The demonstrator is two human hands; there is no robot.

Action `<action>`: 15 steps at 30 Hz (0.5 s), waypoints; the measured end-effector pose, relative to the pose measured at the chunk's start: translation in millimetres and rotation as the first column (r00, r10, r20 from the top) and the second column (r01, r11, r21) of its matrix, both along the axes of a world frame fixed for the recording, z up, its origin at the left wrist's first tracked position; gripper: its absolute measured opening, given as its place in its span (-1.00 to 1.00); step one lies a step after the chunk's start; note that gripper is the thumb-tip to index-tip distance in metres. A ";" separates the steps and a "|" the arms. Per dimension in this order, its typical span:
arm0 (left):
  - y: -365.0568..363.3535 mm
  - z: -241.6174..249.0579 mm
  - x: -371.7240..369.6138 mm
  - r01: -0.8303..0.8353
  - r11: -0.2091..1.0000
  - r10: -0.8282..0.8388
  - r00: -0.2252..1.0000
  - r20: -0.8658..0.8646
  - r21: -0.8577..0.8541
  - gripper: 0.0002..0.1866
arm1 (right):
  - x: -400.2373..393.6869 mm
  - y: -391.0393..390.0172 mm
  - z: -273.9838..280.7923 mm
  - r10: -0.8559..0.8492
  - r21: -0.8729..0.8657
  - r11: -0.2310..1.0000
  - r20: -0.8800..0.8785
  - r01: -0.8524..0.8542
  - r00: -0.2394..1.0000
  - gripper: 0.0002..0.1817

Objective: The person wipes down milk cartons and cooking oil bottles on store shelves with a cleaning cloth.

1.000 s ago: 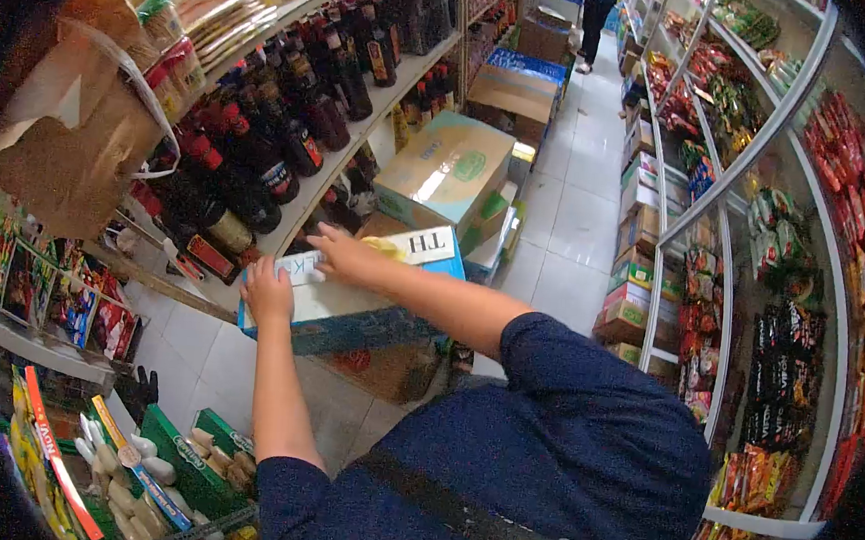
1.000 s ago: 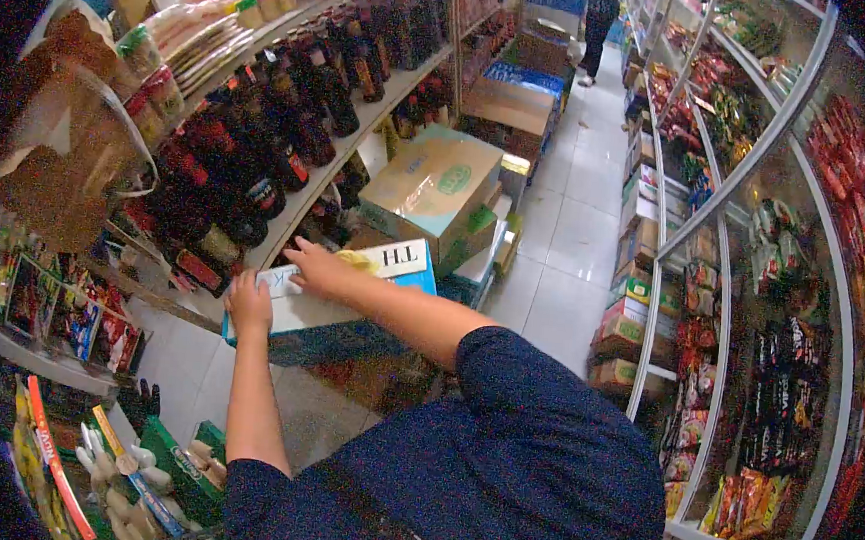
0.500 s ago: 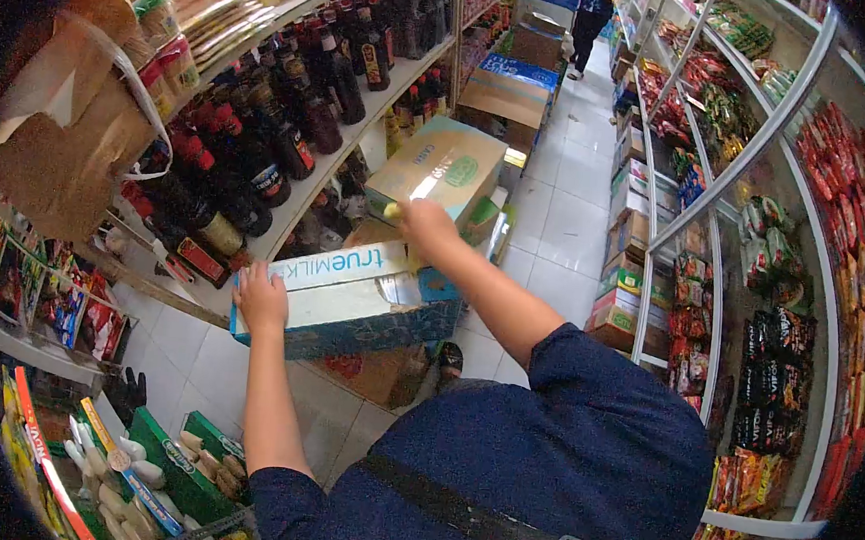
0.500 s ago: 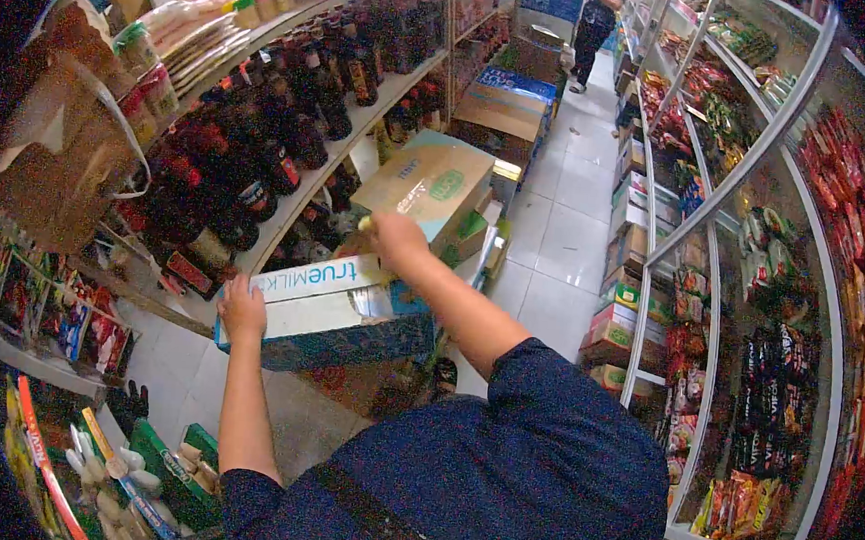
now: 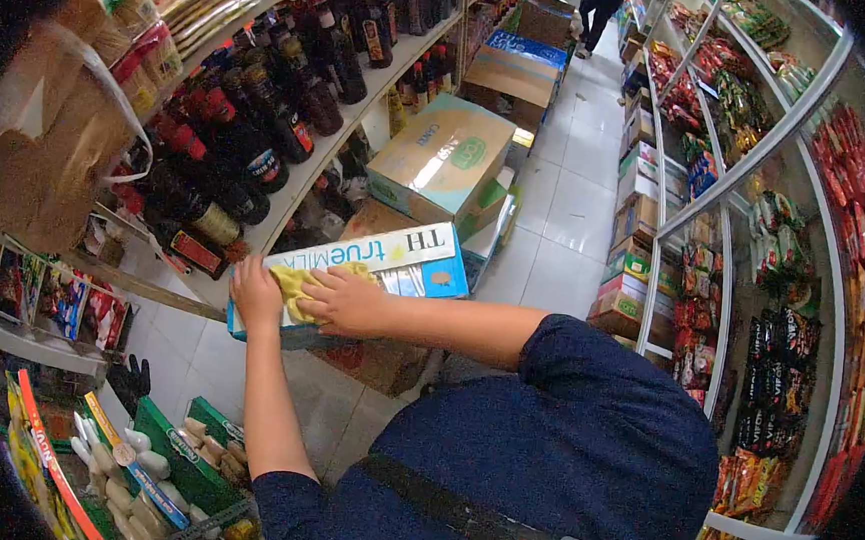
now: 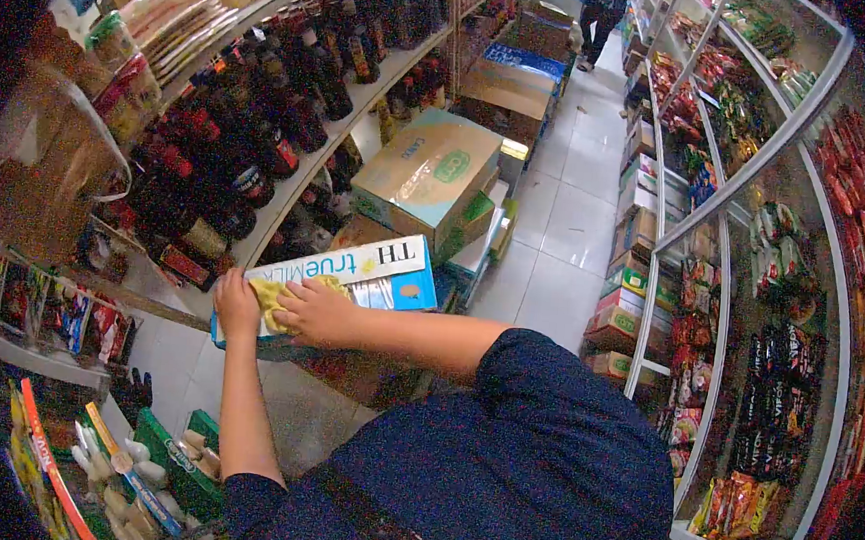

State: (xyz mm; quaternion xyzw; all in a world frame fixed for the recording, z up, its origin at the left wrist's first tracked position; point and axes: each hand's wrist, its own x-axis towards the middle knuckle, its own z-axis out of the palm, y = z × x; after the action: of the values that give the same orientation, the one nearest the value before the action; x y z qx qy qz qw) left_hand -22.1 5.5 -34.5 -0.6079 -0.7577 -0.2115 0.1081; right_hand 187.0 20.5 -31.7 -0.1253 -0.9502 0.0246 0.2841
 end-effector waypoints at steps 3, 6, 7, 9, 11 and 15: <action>4.5 10.1 8.8 0.009 0.999 -0.009 1.000 -0.009 -0.031 -0.71 | 4.1 13.2 -5.7 0.107 0.075 0.991 0.048 -0.111 0.993 -0.55; 4.9 11.1 5.1 0.018 0.999 -0.018 1.000 -0.006 -0.048 -0.71 | 12.7 16.8 -13.2 0.190 0.104 0.975 0.062 -0.196 0.980 -0.67; 5.1 9.0 6.0 0.012 0.999 -0.013 1.000 -0.014 -0.029 -0.71 | 22.9 16.2 -11.0 0.244 0.061 0.967 0.036 -0.246 0.969 -0.66; 4.9 6.7 6.3 0.000 1.000 0.000 0.999 -0.032 -0.003 -0.70 | 29.8 17.3 -20.2 0.310 0.023 0.949 0.100 -0.314 0.945 -0.65; 7.1 18.3 11.7 0.003 0.999 -0.003 1.000 0.014 -0.052 -0.69 | 29.4 18.0 -19.6 0.311 0.057 0.947 0.068 -0.315 0.948 -0.62; 3.8 6.6 0.0 0.042 0.998 -0.040 0.999 0.031 -0.055 -0.67 | 4.1 18.9 -16.7 0.396 -0.112 0.914 0.028 -0.390 0.918 -0.55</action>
State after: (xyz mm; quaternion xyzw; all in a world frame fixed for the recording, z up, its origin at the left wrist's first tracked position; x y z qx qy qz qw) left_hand -22.0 9.2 -27.9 -0.6228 -0.7522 -0.2016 0.0752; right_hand 191.1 39.3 -48.4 0.0529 -0.9603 0.1276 0.2425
